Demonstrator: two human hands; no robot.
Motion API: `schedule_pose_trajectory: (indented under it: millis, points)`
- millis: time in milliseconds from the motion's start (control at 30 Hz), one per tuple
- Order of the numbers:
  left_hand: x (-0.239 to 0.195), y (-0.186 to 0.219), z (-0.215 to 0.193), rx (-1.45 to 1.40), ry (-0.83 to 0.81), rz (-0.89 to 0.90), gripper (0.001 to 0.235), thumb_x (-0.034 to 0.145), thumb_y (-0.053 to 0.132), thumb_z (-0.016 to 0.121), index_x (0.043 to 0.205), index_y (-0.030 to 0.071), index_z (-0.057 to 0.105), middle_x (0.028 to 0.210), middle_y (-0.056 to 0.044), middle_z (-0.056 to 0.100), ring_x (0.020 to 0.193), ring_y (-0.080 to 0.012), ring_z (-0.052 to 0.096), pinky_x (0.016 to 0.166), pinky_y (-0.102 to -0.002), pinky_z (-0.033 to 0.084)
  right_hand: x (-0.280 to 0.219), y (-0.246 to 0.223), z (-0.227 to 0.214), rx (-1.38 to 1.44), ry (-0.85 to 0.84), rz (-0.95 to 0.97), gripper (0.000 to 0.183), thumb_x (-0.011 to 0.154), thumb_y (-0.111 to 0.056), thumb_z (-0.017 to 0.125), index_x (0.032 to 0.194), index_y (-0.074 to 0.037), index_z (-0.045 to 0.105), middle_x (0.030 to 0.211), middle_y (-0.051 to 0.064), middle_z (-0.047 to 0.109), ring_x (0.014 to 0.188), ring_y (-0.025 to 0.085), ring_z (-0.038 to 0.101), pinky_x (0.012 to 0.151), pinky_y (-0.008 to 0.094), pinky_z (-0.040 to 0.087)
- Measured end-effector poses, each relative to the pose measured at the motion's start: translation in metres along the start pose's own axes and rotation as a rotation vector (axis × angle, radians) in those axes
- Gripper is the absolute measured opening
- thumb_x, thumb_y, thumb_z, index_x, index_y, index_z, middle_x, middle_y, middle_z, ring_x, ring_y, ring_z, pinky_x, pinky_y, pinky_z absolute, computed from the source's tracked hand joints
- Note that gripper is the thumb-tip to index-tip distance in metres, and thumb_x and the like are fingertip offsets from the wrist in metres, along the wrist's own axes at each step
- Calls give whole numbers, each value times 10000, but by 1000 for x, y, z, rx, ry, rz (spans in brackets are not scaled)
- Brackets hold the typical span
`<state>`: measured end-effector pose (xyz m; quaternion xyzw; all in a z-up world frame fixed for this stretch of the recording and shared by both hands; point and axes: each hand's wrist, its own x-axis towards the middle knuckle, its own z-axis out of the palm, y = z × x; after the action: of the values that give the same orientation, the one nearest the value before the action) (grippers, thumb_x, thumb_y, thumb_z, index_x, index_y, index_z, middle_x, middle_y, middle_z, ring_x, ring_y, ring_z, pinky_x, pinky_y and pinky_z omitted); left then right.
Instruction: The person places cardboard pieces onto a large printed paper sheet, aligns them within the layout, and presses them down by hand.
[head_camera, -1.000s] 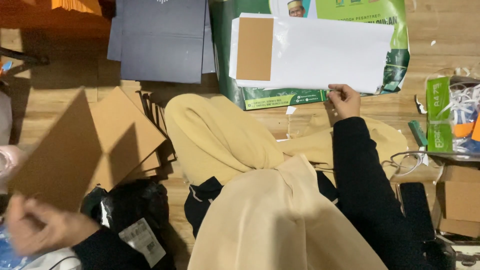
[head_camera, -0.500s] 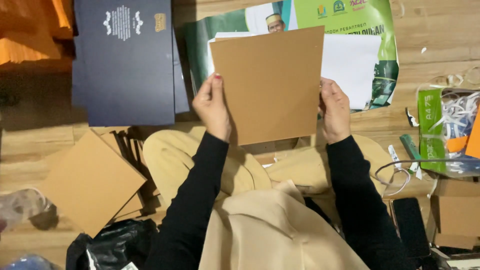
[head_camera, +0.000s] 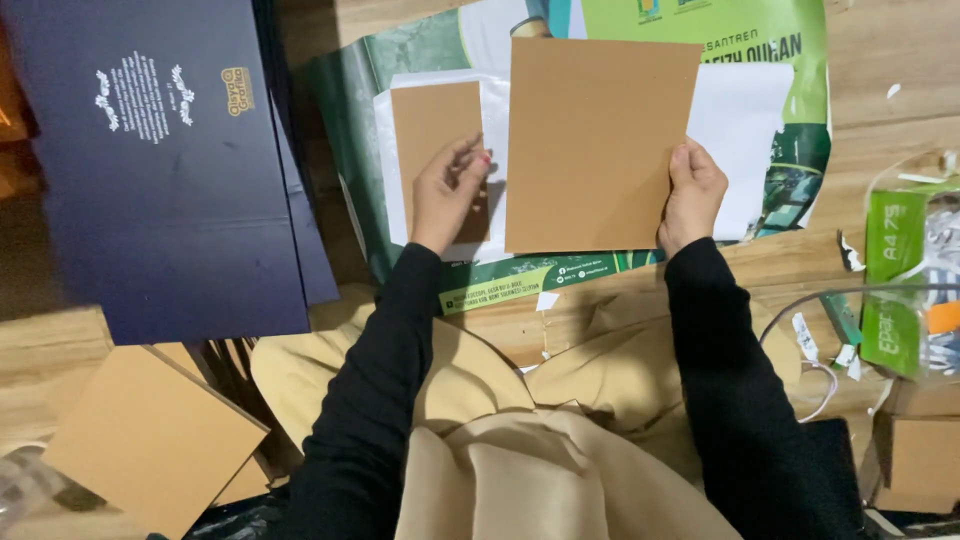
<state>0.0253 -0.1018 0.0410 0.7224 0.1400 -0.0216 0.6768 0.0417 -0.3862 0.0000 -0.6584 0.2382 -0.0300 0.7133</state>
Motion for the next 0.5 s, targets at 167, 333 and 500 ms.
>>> schedule_pose_trajectory:
  millis: [167,333,500]
  points:
    - [0,-14,15,-199,-172,-21,192,810,182,682,992,131,647,767,7,656,696,-43,602,621,-212,525,-6,24,-13,-124,-42,60,81,941,-159,522,930,-107,583,724,-9,585,573,65,558,440,130,440]
    - [13,61,2,117,-261,213,135,843,206,615,928,123,680,847,8,683,800,-60,615,688,-218,490,-42,-90,6,-638,-207,-579,751,916,-207,687,1436,-113,154,1401,173,234,1205,373,348,997,506,293]
    - [26,83,8,246,-262,438,126,827,197,618,886,121,700,885,-22,687,814,-110,672,688,-219,536,-39,-97,10,-312,-409,-313,382,849,-33,600,1187,-6,425,1173,127,530,1048,184,523,925,302,445]
